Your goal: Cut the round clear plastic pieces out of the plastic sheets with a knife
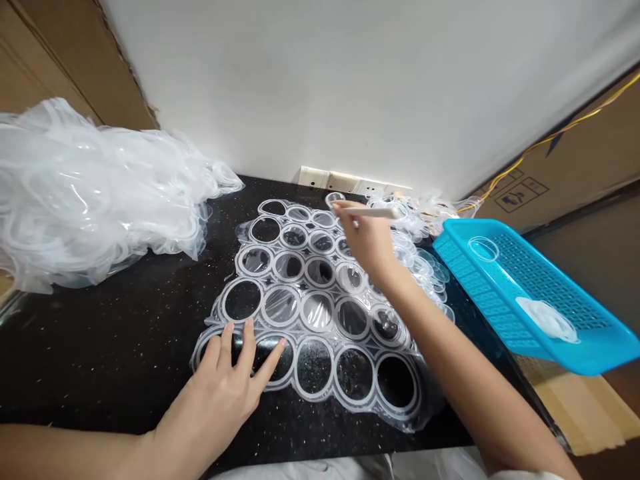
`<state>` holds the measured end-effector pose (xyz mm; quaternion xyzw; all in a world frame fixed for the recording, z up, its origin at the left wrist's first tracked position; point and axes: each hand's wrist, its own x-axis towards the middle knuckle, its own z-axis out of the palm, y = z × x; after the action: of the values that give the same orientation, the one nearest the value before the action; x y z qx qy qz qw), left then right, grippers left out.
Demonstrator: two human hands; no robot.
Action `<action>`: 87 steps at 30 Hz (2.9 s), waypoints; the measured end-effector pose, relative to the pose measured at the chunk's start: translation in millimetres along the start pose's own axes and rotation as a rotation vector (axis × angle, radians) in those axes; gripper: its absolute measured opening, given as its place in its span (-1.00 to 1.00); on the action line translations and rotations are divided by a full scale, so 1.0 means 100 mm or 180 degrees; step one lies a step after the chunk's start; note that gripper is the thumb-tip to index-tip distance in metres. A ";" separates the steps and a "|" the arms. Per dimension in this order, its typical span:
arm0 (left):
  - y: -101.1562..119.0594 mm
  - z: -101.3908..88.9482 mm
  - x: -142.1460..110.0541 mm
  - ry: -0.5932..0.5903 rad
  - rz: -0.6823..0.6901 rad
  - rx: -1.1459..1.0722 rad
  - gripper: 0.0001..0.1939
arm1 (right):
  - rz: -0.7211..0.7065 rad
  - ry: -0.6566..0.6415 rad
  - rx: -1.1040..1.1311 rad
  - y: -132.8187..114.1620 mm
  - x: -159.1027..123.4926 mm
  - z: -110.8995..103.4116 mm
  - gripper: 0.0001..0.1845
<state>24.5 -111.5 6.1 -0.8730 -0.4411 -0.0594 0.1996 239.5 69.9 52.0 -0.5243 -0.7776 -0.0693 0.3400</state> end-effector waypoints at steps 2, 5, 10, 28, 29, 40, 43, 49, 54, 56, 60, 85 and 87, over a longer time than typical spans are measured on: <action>0.01 0.02 -0.01 -0.0121 -0.0081 0.0026 -0.47 | 0.0106 0.0088 -0.0553 0.28 -0.07 -0.21 -0.66; -0.01 0.01 -0.03 -0.0305 -0.0215 0.0015 -0.51 | 0.0192 0.0068 -0.0823 0.71 -0.27 -0.54 -0.59; -0.07 -0.08 0.00 -0.0206 0.0336 -0.0242 -0.59 | 0.0211 -0.0387 -0.1163 1.13 -0.61 -0.85 -0.58; 0.03 0.10 0.04 0.0221 0.0488 -0.0722 -0.58 | 0.0282 -0.1994 0.2644 -0.70 -0.93 -0.13 -0.82; 0.03 0.10 0.04 0.0252 0.0482 -0.0718 -0.58 | 0.0338 -0.2008 0.2677 -0.69 -0.93 -0.12 -0.82; 0.02 0.13 0.04 0.0414 0.0502 -0.0726 -0.56 | -0.0033 -0.1932 0.2391 -0.69 -1.00 -0.11 -0.80; 0.02 0.13 0.05 0.0410 0.0508 -0.0713 -0.55 | 0.0003 -0.1925 0.2440 -0.69 -1.01 -0.11 -0.80; 0.03 0.11 0.05 0.0378 0.0528 -0.0701 -0.54 | 0.0107 -0.1971 0.2463 -0.68 -0.99 -0.12 -0.80; 0.04 0.13 0.06 0.0414 0.0489 -0.0742 -0.55 | -0.0042 -0.1943 0.2375 -0.67 -1.00 -0.11 -0.80; 0.05 0.14 0.07 0.0458 0.0493 -0.0766 -0.60 | -0.0335 -0.1871 0.2163 -0.67 -1.02 -0.10 -0.79; 0.06 0.16 0.07 0.0614 0.0529 -0.0685 -0.72 | -0.1193 -0.1592 0.1453 -0.68 -1.09 -0.09 -0.73; 0.03 0.06 0.14 0.0292 0.0362 -0.0768 -0.59 | 0.0293 -0.0324 -0.0528 0.86 -0.56 -0.61 -0.68; 0.07 0.04 0.22 0.0301 0.0328 -0.0812 -0.63 | 0.0437 -0.0397 -0.0537 0.92 -0.63 -0.73 -0.66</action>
<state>43.3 -97.1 7.0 -0.9090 -0.3747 -0.1458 0.1104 366.0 28.0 46.4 -0.6064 -0.7509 -0.0783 0.2496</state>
